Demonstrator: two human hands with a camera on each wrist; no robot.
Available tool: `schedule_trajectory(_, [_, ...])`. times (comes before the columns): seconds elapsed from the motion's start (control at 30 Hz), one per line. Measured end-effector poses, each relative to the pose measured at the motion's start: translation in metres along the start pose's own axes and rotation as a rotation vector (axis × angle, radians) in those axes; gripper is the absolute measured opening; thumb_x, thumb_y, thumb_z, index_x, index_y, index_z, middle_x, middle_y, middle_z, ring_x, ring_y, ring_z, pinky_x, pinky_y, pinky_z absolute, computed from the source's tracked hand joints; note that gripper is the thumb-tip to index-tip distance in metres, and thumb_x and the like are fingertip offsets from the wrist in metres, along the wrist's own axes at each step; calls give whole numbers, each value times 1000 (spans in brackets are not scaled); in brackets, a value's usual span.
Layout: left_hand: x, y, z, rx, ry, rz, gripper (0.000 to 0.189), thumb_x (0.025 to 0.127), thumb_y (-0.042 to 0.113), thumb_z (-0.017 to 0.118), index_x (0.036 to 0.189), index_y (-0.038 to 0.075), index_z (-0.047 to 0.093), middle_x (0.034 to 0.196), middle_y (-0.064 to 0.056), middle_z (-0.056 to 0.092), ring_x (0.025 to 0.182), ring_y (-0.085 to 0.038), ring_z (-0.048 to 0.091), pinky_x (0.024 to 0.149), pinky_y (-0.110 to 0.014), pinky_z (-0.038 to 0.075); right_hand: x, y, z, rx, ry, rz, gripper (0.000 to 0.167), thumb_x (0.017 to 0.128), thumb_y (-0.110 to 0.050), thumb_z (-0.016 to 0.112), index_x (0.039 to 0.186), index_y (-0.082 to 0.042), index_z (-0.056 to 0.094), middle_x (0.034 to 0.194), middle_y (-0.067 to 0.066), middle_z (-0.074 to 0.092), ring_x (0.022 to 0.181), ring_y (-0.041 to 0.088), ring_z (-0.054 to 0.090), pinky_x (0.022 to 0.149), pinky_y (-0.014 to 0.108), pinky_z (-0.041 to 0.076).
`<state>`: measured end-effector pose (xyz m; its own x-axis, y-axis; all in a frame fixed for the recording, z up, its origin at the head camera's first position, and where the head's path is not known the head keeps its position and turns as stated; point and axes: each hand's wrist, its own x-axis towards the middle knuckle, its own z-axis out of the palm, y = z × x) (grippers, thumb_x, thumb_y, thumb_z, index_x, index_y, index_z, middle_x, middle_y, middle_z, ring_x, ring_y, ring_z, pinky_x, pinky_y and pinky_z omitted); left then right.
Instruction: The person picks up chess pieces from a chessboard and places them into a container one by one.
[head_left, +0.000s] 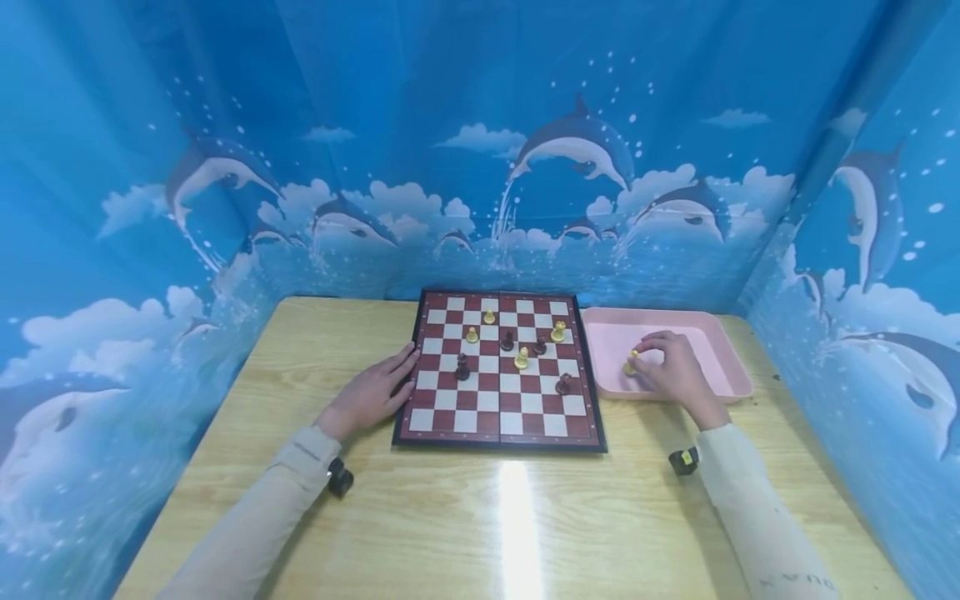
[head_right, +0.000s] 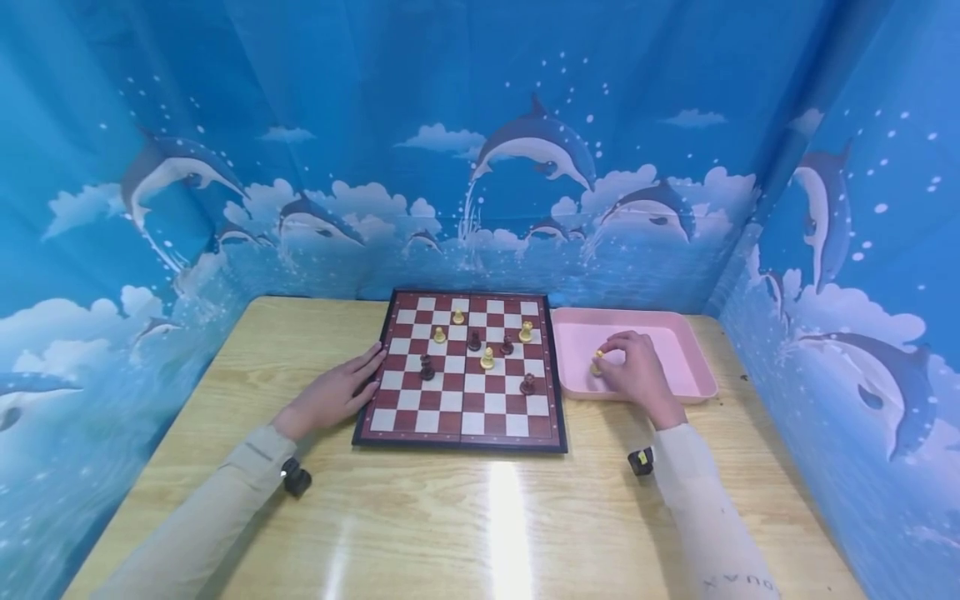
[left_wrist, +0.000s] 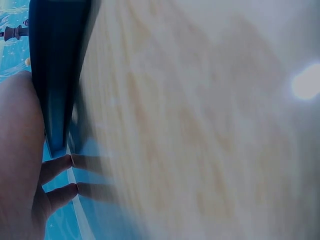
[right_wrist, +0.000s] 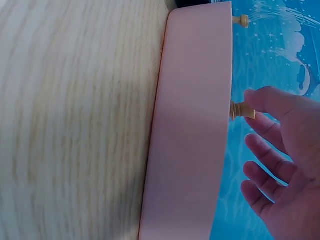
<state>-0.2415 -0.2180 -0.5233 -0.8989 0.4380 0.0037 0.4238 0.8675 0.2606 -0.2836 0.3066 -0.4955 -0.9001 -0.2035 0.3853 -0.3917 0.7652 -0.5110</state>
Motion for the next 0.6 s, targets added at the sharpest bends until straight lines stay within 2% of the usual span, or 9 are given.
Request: schedule_trajectory(0.6, [1,-3,3,-3,13,8,63,109,47,37,162,15,23,170,-8,18,149,-35,36,121,-51,35,4,5,3,-9,-11,27,15,79,-4,81,87,8,75,103,31,69,100,48,60,96,61,42])
